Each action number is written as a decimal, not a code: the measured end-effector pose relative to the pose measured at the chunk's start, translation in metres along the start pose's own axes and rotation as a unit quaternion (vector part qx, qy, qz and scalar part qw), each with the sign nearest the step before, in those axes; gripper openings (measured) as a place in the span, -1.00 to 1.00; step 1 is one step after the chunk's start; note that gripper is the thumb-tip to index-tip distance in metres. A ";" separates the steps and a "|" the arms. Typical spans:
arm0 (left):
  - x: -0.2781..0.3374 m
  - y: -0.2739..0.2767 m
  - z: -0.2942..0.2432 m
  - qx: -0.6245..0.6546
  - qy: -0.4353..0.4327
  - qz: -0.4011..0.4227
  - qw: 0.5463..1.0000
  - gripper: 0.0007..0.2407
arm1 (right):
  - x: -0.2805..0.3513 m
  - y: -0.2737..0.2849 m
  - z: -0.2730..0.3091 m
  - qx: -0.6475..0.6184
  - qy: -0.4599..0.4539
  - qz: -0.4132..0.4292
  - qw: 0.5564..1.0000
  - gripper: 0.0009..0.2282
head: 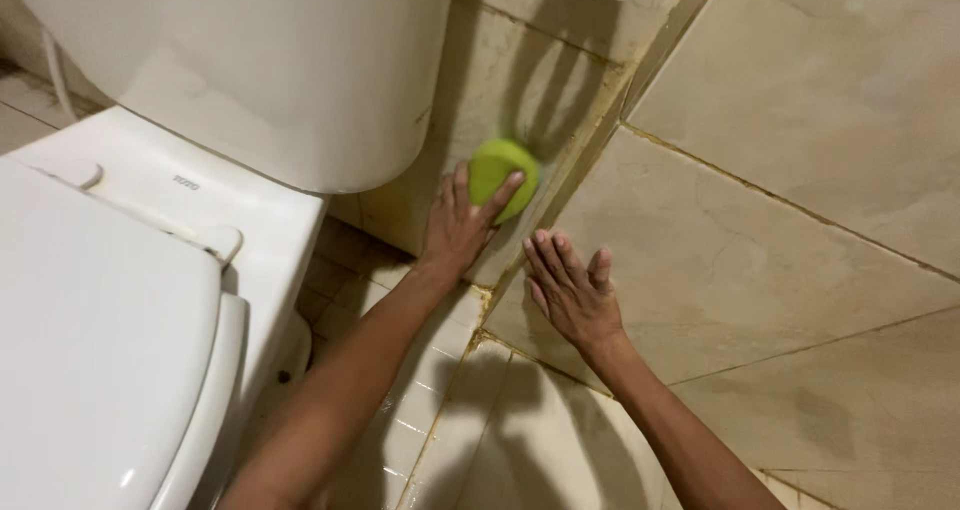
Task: The person scrubs the floor tiles and the base of the toilet using a pink brush and a spray bottle. They then switch to a green sponge to scrub the wall tiles adjacent to the toilet. Finally, they spray the toilet tank with the cleaning solution.
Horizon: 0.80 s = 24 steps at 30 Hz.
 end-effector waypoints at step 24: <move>0.036 -0.016 -0.012 -0.108 -0.004 0.286 0.952 -0.40 | -0.001 -0.004 0.001 -0.016 -0.006 0.000 1.000 -0.41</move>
Point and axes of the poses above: each hand's wrist, its own x-axis away from the middle knuckle, its own y-axis out of the back of the hand, z = x × y, the point moved 2 cm from there along -x, towards the middle knuckle, and after that the axes turned 7 degrees about -x, right-handed, at the moved point
